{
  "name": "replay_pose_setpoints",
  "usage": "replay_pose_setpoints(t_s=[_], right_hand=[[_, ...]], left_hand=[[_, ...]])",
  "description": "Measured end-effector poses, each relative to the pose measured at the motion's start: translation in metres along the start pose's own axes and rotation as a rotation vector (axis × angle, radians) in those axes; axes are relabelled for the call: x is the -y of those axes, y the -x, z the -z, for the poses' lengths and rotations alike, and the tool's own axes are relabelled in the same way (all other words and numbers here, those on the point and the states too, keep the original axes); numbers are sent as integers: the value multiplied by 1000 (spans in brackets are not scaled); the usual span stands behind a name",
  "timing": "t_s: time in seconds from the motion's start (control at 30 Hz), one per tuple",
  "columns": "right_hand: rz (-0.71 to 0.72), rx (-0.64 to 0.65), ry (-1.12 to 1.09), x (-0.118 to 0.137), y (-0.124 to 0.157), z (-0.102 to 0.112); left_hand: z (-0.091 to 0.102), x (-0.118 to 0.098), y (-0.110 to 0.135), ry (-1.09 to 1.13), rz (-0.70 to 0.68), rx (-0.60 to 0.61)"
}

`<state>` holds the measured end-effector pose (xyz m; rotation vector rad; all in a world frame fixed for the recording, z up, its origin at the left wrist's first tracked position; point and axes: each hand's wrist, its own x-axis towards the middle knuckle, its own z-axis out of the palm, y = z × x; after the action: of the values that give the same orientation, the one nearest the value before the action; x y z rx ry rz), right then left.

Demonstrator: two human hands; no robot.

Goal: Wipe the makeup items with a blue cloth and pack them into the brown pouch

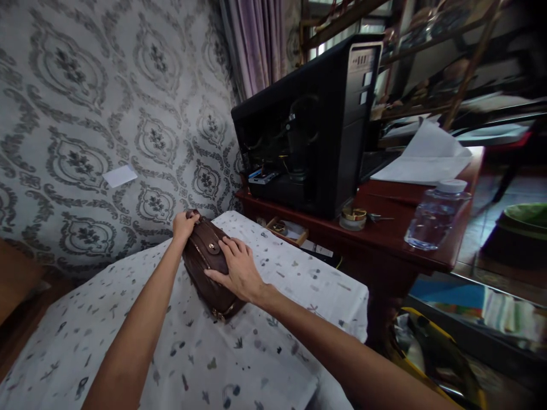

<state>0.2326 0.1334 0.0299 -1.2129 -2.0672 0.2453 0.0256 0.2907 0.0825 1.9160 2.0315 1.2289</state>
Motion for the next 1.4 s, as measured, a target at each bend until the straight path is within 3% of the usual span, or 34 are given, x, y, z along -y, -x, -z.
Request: replay_pose_setpoints(t_s=[0.27,0.4,0.63,0.9,1.2,1.4], right_hand=[[-6,58,11,3,-3,8],[-29,92,-16,3,-4,13],[-24,113,-54,3,-6,15],[10,146,-65,1,-7,14],[24,114,-26,0,-6,9],[48,33,-29,2,0,4]], left_hand=[[6,-11,25,75,-126,87],[24,-11,29,31,-176,142],[58,7,35,-178,-117,86],[53,2,46,-266,-109,19],[58,-10,71,-296,-227,71],[48,-20,62,-319,-280,111]])
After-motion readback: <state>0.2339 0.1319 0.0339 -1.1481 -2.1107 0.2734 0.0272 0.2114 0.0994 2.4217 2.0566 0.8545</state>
